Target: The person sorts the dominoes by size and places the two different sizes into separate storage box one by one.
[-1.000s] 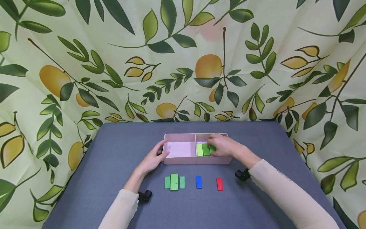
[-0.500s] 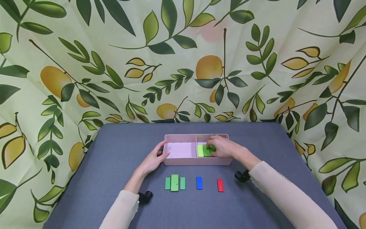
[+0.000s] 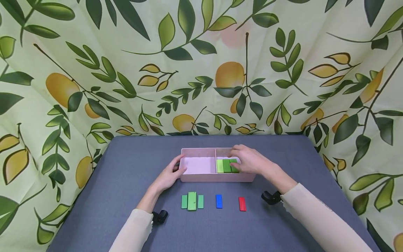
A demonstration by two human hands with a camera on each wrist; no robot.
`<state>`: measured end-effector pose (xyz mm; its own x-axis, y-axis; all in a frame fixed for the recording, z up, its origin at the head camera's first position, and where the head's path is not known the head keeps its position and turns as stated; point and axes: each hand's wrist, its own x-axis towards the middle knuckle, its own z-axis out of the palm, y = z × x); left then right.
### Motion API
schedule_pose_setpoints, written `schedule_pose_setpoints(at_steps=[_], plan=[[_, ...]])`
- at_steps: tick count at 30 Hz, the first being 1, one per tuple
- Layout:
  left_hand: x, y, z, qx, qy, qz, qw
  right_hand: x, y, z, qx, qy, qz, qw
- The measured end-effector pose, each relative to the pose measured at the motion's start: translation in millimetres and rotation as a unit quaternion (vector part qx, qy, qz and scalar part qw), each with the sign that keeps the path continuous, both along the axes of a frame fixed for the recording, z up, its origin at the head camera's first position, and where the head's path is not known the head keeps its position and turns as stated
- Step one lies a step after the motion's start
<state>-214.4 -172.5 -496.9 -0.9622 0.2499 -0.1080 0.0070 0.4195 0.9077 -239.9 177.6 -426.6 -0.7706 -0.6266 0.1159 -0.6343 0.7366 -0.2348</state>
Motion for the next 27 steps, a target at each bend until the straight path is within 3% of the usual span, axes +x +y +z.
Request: schedule_pose_setpoints(at_steps=[12,27], plan=[[-0.1,-1,-0.1,-0.005,0.001,-0.003,1.0000,25.5,-17,14.2,-0.049,0.065,0.047,0.996],[-0.7,1,1.1,0.003,0.003,-0.003,1.0000,51.7,-48,7.1,-0.079,0.109,0.116,0.984]])
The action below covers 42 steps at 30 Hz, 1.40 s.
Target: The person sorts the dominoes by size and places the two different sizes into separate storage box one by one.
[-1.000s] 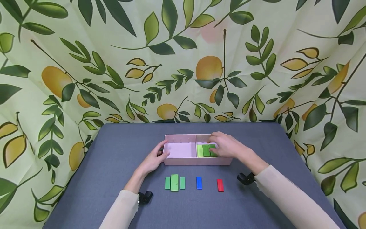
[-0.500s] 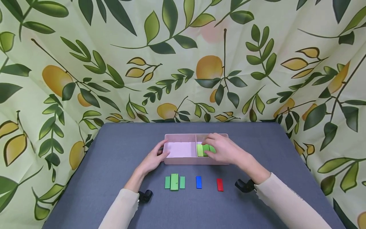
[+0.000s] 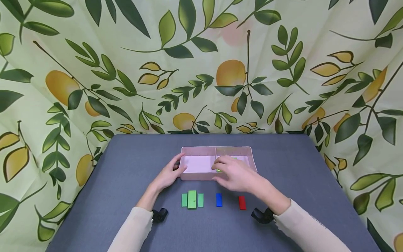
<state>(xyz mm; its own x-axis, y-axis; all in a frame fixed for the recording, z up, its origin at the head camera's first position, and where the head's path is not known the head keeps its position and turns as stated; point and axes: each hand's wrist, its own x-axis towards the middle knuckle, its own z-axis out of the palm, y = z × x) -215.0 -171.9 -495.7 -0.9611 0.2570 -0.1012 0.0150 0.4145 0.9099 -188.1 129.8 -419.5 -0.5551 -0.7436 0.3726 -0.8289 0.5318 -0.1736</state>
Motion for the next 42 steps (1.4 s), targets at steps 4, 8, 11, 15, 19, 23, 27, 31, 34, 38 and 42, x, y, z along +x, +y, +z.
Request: schedule_pose_setpoints(at_steps=[4,8,11,15,19,23,27,31,34,38,42], plan=[[0.1,1,1.1,0.002,0.000,0.000,1.0000,8.1,-6,-5.4,0.000,0.011,0.014,1.000],[0.1,0,1.8,0.003,-0.003,-0.001,1.0000,15.6,-12,-13.3,0.015,0.015,0.024,0.999],[-0.3,0,1.4,0.001,-0.003,0.000,1.0000,20.0,-16,-18.5,0.023,0.016,0.033,0.999],[-0.5,-1,1.0,0.002,-0.002,-0.002,1.0000,25.4,-22,-23.6,0.033,0.015,0.043,0.998],[-1.2,0,0.4,-0.002,-0.002,-0.003,1.0000,29.4,-28,-29.1,0.045,0.018,0.054,0.997],[-1.6,0,-0.3,-0.008,-0.003,-0.001,1.0000,32.1,-33,-35.0,0.054,0.021,0.060,0.996],[-1.5,-1,-0.4,-0.002,-0.004,-0.002,1.0000,33.6,-40,-40.5,0.060,0.024,0.067,0.996],[-1.3,0,-0.3,0.006,-0.006,-0.006,0.9999,35.4,-46,-47.0,0.069,0.022,0.077,0.994],[-1.2,-1,-0.9,0.007,-0.005,-0.009,0.9999,37.3,-51,-52.0,0.077,0.018,0.086,0.993],[-1.1,-1,-1.1,0.005,-0.003,-0.008,0.9999,39.3,-57,-58.6,0.084,0.028,0.098,0.991],[-0.8,-1,-0.4,0.004,0.001,-0.009,1.0000,39.8,-64,-63.9,0.094,0.041,0.100,0.990]])
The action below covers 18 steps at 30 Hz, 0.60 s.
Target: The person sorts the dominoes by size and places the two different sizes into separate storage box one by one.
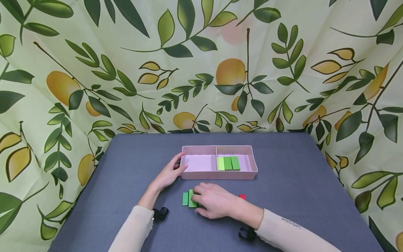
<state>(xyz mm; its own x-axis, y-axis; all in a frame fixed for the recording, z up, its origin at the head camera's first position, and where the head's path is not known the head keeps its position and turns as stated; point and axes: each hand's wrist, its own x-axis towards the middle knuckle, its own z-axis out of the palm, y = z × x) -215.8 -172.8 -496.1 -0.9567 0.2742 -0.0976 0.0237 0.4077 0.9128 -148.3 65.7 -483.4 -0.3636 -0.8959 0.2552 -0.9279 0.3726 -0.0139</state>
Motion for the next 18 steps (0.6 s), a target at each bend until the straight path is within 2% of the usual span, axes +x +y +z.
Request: schedule_pose_setpoints(at_steps=[8,18], plan=[[0.5,0,-0.4,0.000,-0.004,0.000,1.0000,-2.2,-12,-9.0,0.034,0.001,-0.012,0.999],[0.2,0,-0.5,0.010,-0.006,0.003,0.9999,-5.0,-21,-14.4,0.042,-0.005,-0.034,0.999]])
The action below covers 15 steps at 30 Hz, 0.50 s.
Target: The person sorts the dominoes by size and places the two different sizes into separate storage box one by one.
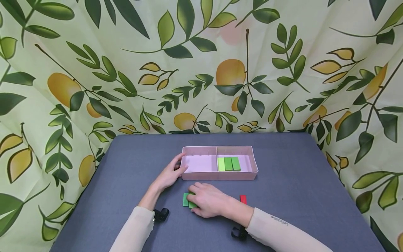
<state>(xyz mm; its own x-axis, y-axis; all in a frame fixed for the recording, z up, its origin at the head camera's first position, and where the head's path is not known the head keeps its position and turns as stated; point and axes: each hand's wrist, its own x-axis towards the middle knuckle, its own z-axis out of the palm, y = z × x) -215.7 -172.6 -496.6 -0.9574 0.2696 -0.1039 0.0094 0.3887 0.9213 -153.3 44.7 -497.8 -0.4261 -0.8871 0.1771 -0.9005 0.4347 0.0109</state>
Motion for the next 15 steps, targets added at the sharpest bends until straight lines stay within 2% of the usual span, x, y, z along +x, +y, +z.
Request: schedule_pose_setpoints(at_steps=[7,15], plan=[[-0.1,0.4,-0.4,-0.002,0.001,0.003,1.0000,0.0,-4.1,-1.6,0.007,-0.007,-0.013,1.000],[-0.3,0.3,-0.9,-0.003,0.002,0.000,1.0000,4.5,-1.2,5.8,0.012,-0.011,-0.008,1.000]])
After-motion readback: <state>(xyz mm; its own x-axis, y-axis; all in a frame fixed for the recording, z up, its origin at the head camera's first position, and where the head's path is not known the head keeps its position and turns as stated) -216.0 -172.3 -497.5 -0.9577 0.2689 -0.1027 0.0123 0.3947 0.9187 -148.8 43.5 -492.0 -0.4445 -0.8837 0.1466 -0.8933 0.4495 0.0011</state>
